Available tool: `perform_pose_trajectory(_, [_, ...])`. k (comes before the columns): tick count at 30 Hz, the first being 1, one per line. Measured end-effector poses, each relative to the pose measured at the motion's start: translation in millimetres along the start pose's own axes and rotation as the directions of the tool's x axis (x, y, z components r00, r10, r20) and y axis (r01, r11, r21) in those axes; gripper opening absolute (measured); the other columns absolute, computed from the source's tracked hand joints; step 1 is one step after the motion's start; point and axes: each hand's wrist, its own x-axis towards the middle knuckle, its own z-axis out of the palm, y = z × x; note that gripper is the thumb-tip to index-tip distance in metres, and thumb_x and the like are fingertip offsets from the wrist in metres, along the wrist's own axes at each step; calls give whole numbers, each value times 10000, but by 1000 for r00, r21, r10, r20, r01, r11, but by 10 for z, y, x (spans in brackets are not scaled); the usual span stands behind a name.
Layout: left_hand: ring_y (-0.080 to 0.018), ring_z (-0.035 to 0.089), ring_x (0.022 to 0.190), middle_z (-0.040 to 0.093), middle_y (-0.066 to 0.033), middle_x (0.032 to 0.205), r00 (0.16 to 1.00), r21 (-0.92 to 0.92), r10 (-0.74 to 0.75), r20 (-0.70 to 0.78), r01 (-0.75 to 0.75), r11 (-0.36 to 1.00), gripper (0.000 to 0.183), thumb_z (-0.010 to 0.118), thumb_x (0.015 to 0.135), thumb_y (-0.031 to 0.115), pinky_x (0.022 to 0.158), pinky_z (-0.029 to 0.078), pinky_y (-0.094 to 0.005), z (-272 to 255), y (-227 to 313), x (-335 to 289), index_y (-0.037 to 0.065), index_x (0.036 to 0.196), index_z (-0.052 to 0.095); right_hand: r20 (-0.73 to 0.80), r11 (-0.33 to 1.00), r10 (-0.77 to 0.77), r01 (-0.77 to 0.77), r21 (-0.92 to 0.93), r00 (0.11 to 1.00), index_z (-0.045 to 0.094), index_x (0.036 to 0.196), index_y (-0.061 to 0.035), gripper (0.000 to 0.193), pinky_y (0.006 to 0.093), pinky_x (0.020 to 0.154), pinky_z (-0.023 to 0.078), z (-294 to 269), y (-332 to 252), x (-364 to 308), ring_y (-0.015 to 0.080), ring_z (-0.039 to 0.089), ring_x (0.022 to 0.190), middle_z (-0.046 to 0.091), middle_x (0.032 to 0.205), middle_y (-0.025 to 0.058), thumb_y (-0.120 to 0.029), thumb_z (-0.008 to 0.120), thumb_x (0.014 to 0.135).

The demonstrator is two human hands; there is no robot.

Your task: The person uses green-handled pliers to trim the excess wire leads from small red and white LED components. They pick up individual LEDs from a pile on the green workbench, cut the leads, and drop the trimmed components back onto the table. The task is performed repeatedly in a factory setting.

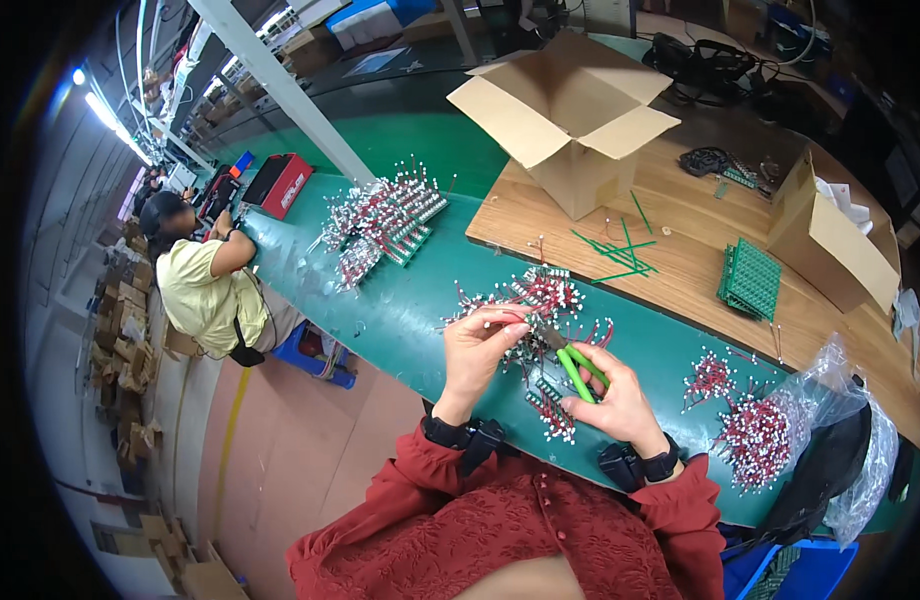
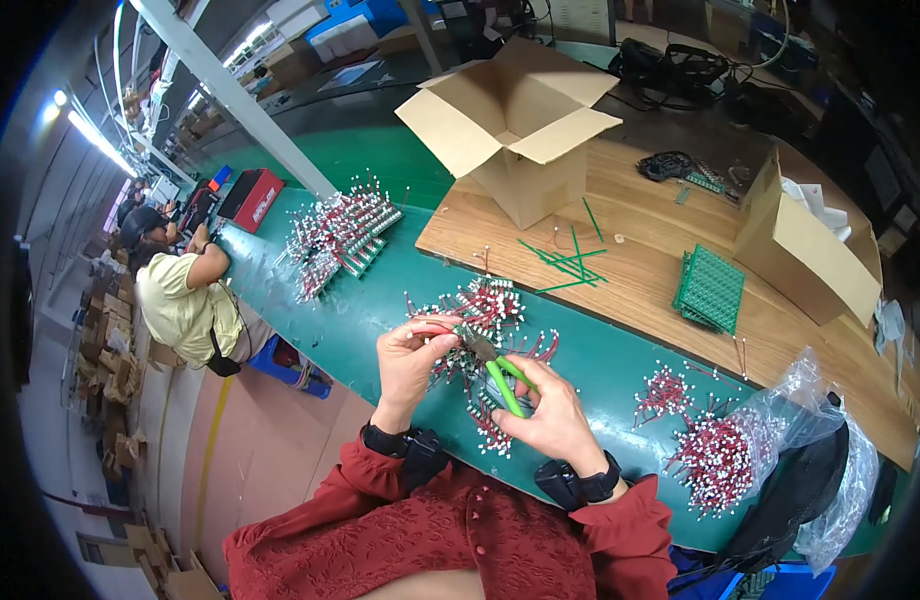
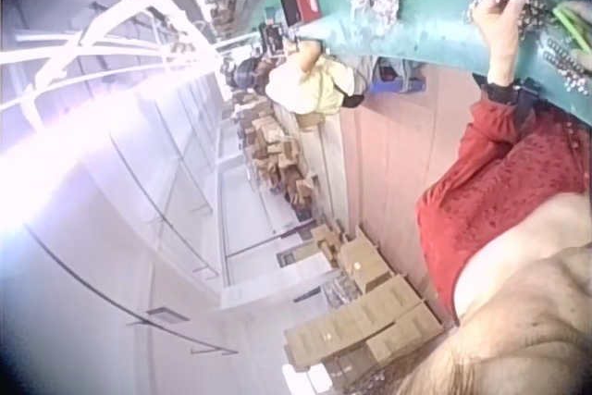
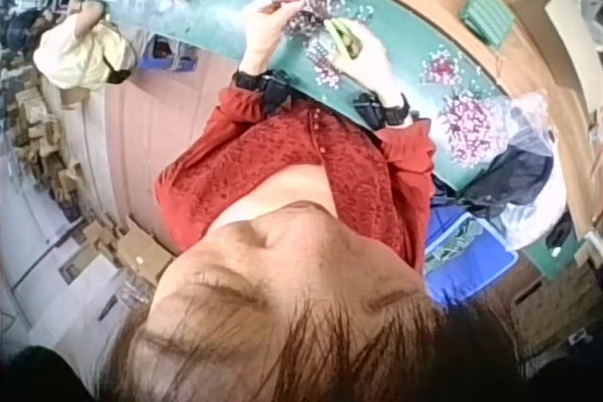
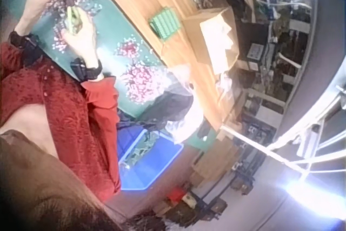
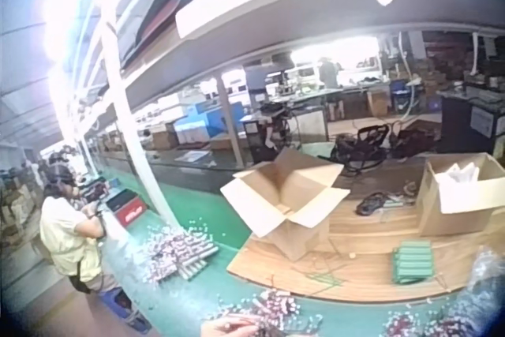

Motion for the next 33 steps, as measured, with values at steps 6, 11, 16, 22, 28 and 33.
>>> perform_pose_trajectory(6, [-181, 635, 886, 663, -151, 1002, 1000, 232, -18, 24, 11, 973, 125, 649, 766, -110, 750, 530, -286, -2, 61, 6, -52, 876, 663, -76, 971, -32, 13, -237, 997, 558, 1224, -92, 626, 340, 719, 488, -32, -94, -35, 240, 585, 802, 562, 890, 88, -240, 753, 648])
perform_pose_trajectory(11, [-160, 626, 827, 639, -117, 956, 995, 108, -101, -9, 101, 989, 148, 635, 778, -113, 715, 536, -271, 28, 19, -7, -45, 908, 655, -42, 978, -51, 42, -205, 998, 557, 1240, -80, 657, 236, 587, 397, -35, -35, -28, 108, 449, 682, 507, 872, 21, -189, 778, 631])
perform_pose_trajectory(16, [-163, 613, 845, 619, -121, 964, 1000, 34, 2, 31, -3, 999, 117, 635, 784, -109, 721, 551, -281, 6, -1, 14, -48, 879, 663, 89, 952, 21, -47, 303, 996, 477, 1300, 10, 633, 220, 734, 406, -13, 76, -23, 90, 481, 849, 521, 1010, 2, -110, 750, 742])
perform_pose_trajectory(22, [-164, 609, 878, 613, -120, 971, 999, 6, -32, 16, 32, 999, 138, 653, 769, -110, 728, 542, -266, -50, 98, 22, -45, 890, 663, 138, 934, 75, -118, 338, 988, 456, 1317, 8, 652, 224, 774, 397, -65, 59, -18, 71, 471, 880, 518, 1014, -5, -100, 749, 744])
perform_pose_trajectory(28, [-146, 613, 864, 624, -95, 975, 994, 155, 4, 106, -20, 988, 184, 649, 782, -94, 725, 523, -252, 9, 78, -15, -36, 955, 670, 27, 999, 25, -24, -27, 999, 485, 1296, -12, 672, 218, 646, 407, 30, 27, -46, 72, 461, 769, 558, 1034, -3, -195, 779, 720])
perform_pose_trajectory(33, [-137, 620, 739, 619, -97, 941, 999, 152, 53, -11, -51, 987, 44, 621, 819, -77, 654, 522, -241, -16, 41, -22, -48, 845, 641, 106, 996, 58, -65, 68, 993, 481, 1303, -15, 679, 237, 719, 433, 12, -12, -44, 87, 494, 842, 559, 1061, 8, -212, 775, 723])
